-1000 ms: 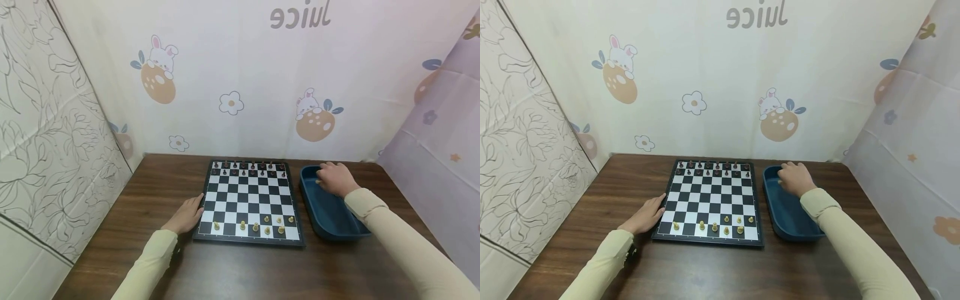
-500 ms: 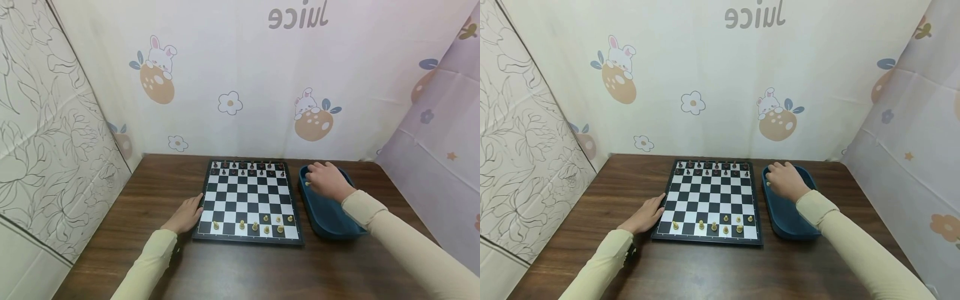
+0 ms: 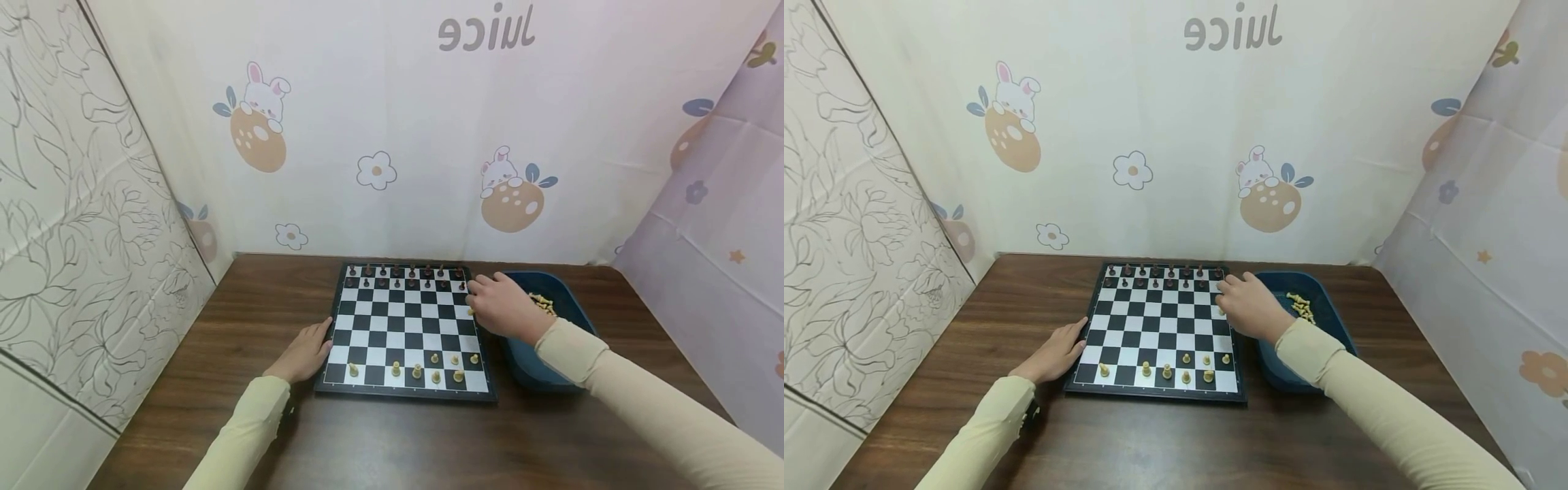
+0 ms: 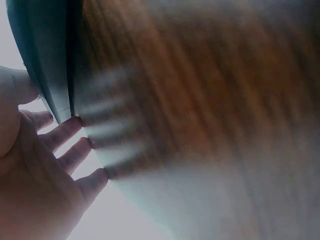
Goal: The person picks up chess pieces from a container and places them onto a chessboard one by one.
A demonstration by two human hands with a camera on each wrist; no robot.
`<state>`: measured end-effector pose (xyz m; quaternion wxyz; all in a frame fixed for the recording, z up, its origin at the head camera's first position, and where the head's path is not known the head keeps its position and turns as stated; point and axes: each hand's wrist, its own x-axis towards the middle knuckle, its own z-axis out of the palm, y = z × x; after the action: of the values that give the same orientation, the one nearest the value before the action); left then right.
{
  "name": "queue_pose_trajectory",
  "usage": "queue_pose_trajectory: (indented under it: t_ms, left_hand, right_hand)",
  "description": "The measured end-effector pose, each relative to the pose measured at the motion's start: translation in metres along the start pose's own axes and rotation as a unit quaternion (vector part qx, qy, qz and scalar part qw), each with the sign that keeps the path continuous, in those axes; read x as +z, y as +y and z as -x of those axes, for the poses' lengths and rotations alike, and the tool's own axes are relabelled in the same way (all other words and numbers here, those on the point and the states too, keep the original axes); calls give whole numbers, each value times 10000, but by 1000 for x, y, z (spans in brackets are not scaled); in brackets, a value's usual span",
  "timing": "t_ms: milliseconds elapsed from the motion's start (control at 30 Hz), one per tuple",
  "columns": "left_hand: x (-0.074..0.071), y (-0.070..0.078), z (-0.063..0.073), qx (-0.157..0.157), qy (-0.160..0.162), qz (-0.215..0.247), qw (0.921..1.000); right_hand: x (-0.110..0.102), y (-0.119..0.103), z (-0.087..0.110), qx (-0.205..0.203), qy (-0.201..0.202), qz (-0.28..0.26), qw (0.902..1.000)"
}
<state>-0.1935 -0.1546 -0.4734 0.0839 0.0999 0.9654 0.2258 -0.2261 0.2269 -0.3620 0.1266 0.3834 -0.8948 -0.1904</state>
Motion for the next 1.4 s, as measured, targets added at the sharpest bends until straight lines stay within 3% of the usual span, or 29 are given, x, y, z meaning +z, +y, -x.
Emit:
queue_pose_trajectory:
  t_ms: [233,600,867,1400]
  left_hand:
    - [1,-1,-1,0,27,9,10000]
    - [-1,-1,2,104,54,4,9999]
    - [-1,0,1,15,14,22,10000]
    - [-2,-1,1,102,45,13,9999]
  right_hand:
    - [-10,-26,-13,-539,10,39,9985]
    - [-7,-67,-32,-1344,-84,-124,9908]
    - [4,-82,-43,-1555,3,-162,9877]
    - [6,-90,-48,-1671,-126,-306,9854]
